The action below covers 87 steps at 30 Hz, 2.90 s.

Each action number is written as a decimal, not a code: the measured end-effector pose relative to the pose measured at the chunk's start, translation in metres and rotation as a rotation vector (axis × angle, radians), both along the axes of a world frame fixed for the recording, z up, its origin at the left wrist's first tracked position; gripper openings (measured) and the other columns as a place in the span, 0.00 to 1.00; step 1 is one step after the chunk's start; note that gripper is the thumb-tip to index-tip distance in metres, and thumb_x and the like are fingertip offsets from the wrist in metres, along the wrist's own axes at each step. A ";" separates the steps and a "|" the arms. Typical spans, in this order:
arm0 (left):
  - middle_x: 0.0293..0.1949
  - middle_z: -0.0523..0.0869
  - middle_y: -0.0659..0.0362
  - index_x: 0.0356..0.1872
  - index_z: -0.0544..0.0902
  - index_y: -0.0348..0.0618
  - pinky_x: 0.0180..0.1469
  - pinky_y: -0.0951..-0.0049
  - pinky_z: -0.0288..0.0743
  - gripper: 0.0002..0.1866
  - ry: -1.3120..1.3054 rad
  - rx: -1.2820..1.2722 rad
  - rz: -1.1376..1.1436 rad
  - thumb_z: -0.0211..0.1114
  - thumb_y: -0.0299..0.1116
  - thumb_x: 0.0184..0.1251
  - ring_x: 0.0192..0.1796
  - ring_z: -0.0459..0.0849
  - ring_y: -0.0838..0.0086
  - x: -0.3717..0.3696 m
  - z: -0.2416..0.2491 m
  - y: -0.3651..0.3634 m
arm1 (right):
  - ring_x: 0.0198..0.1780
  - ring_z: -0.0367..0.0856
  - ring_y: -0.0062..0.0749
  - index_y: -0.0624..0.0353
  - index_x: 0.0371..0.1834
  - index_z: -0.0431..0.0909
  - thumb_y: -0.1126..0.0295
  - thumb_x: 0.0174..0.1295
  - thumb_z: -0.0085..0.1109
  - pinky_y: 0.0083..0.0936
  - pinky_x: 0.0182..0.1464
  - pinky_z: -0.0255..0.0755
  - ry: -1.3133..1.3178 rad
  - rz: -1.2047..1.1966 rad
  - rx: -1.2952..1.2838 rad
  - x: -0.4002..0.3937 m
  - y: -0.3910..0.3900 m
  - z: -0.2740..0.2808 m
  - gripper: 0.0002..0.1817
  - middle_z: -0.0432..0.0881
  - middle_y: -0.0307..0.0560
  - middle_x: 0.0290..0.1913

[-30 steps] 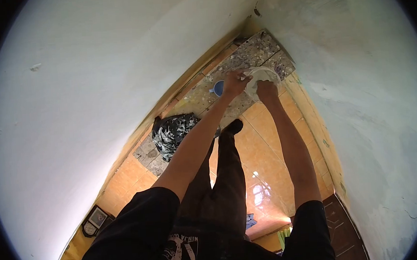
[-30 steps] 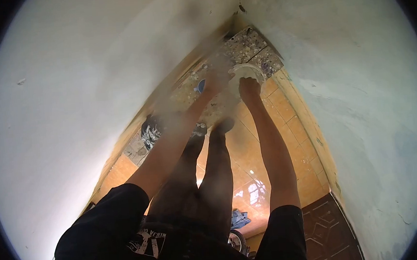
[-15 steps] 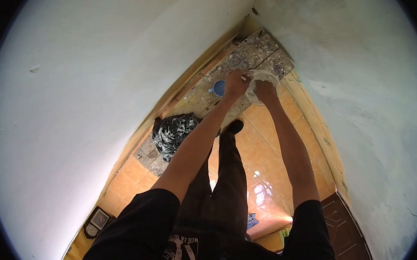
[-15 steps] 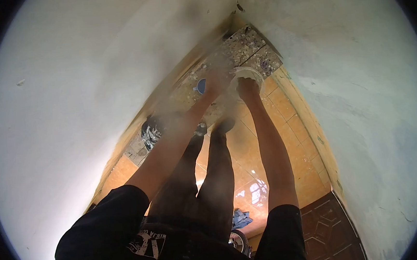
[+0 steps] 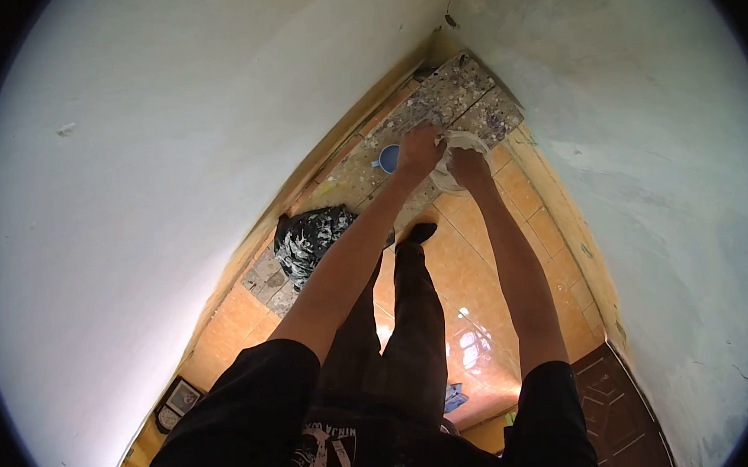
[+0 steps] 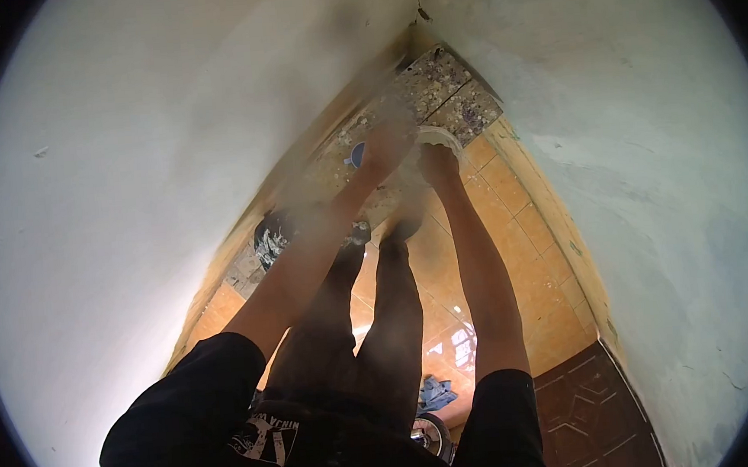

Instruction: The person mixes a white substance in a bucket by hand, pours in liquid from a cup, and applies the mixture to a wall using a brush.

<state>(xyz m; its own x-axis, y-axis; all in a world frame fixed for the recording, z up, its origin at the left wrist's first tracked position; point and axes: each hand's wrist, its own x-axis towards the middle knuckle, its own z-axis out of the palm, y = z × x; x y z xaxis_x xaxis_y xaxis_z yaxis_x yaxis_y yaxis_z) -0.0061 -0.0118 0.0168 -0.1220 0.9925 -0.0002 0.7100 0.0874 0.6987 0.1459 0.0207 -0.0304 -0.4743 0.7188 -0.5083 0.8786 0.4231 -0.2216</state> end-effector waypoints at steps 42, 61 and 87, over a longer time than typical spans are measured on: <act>0.32 0.86 0.52 0.30 0.87 0.48 0.44 0.60 0.78 0.05 0.020 -0.079 0.100 0.65 0.32 0.54 0.38 0.85 0.58 -0.007 0.007 -0.010 | 0.44 0.84 0.52 0.59 0.42 0.79 0.61 0.66 0.50 0.43 0.43 0.80 -0.046 -0.113 -0.004 -0.018 -0.028 0.007 0.13 0.84 0.60 0.39; 0.31 0.86 0.51 0.30 0.87 0.45 0.44 0.60 0.79 0.05 -0.052 -0.119 0.124 0.65 0.31 0.53 0.38 0.85 0.56 -0.007 0.008 -0.010 | 0.47 0.84 0.51 0.62 0.45 0.79 0.66 0.66 0.47 0.43 0.47 0.79 -0.105 -0.332 0.039 -0.016 -0.016 0.045 0.14 0.84 0.60 0.43; 0.32 0.85 0.49 0.29 0.87 0.43 0.46 0.58 0.77 0.04 -0.133 -0.043 0.165 0.68 0.31 0.54 0.37 0.83 0.55 -0.004 -0.012 -0.012 | 0.40 0.86 0.48 0.59 0.42 0.80 0.64 0.66 0.53 0.38 0.38 0.81 -0.041 0.093 0.079 -0.002 -0.022 0.044 0.12 0.84 0.55 0.35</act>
